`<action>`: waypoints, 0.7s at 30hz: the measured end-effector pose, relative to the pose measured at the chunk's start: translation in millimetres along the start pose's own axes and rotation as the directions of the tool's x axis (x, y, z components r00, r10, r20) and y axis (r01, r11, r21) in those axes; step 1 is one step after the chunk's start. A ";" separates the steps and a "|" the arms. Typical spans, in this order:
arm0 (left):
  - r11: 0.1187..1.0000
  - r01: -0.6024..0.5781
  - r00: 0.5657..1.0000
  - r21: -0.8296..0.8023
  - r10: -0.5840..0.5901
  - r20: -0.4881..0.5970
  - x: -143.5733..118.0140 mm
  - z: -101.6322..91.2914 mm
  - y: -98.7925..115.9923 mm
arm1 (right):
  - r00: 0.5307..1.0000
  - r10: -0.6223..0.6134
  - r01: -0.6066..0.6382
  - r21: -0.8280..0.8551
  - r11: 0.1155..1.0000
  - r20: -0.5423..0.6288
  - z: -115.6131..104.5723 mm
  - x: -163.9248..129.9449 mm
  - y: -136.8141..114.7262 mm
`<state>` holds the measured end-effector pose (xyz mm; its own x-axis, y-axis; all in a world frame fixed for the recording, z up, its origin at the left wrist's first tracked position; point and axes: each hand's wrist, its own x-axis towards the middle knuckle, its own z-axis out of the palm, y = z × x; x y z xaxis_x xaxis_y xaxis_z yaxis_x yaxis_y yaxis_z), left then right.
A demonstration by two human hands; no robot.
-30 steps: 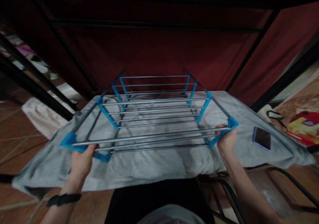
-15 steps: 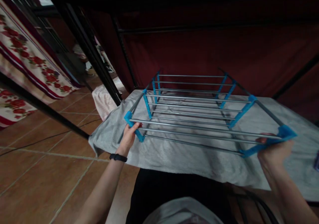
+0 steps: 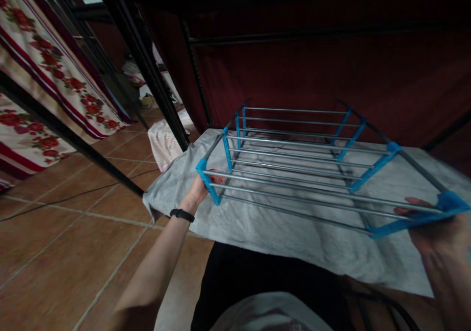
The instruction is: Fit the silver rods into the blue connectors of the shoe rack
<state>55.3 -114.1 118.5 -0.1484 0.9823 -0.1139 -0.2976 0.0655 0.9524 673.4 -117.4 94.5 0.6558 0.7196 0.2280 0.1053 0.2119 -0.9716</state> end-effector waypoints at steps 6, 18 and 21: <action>0.993 0.084 0.984 0.082 -0.096 0.149 4.7 -0.5 10.3 | 0.910 0.374 -0.398 0.124 0.909 0.177 0.2 6.5 -8.7; 0.977 0.201 0.962 0.065 -0.210 0.177 2.9 4.8 12.0 | 0.926 0.331 -0.349 0.079 0.934 0.179 5.3 -10.0 -5.9; 0.973 0.214 0.951 0.087 -0.228 0.207 2.5 5.6 14.1 | 0.931 0.328 -0.346 0.106 0.932 0.159 5.0 -9.6 -1.5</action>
<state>56.0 -109.8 133.2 0.1223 0.9560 -0.2668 -0.2389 0.2893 0.9270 663.2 -121.3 94.2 0.5268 0.8445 -0.0961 -0.2082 0.0186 -0.9779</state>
